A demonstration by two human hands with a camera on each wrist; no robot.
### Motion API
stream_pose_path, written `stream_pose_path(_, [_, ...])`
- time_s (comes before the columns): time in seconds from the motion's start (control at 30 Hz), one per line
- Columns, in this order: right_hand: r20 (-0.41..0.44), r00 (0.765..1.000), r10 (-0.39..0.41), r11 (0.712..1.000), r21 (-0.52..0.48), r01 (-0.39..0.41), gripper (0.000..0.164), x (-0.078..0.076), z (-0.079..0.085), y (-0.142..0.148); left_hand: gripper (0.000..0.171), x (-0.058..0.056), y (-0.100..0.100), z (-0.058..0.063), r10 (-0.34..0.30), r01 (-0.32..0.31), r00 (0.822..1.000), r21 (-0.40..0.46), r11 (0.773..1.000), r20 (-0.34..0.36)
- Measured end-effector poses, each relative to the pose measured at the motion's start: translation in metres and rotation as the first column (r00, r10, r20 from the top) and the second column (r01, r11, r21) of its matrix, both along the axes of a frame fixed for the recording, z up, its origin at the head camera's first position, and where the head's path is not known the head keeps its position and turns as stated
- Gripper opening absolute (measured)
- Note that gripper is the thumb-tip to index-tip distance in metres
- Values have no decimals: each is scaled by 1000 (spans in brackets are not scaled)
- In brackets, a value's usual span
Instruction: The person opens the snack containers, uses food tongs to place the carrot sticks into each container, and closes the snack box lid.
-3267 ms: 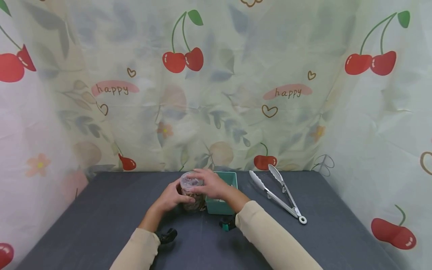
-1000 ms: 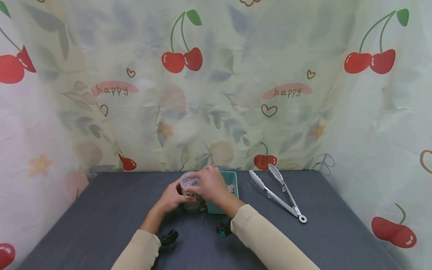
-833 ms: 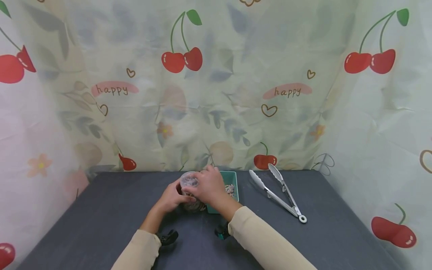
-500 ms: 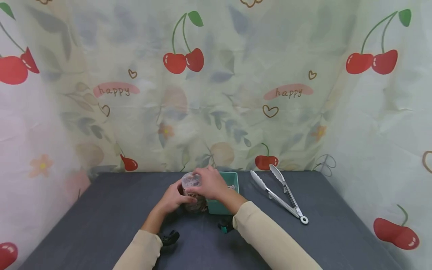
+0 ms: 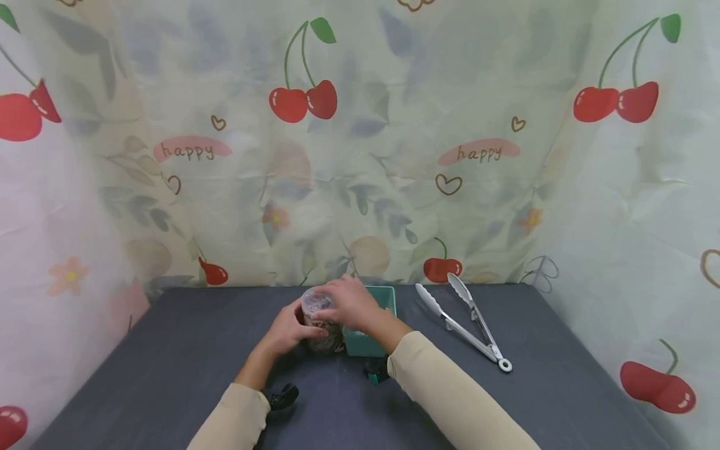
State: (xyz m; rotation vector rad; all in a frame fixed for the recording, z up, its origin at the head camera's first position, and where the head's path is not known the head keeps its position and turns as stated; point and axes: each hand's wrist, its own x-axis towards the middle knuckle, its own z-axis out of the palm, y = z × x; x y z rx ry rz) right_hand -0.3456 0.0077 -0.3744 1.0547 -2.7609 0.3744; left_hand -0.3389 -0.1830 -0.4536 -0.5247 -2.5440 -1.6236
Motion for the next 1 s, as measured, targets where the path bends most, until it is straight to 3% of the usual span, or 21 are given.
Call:
stream_pose_path(0.17, [-152, 977, -151, 988, 0, 153, 62, 7, -6, -10, 71, 0, 1, 1, 8, -8, 1000, 15, 1000, -9])
stream_pose_path(0.43, [-143, 960, -242, 970, -46, 238, 66, 12, -13, -15, 76, -1, 0, -4, 23, -23, 1000, -34, 999, -12])
stream_pose_path(0.53, [-96, 973, -211, 977, -61, 206, 64, 12, -10, -13, 74, -1, 0, -3, 9, -9, 1000, -10, 1000, -6])
stream_pose_path(0.67, [72, 993, -97, 986, -126, 106, 55, 9, -2, -3, 69, -1, 0, -3, 0, -1, 1000, 23, 1000, 9])
stream_pose_path(0.83, [242, 970, 38, 987, -158, 1, 52, 3, 6, 11, 69, -1, 0, -2, -11, 11, 1000, 31, 999, 9])
stream_pose_path(1.0, [288, 955, 76, 986, -166, -28, 54, 0, 6, 16, 71, -1, 1, -4, -10, 10, 1000, 15, 1000, 7])
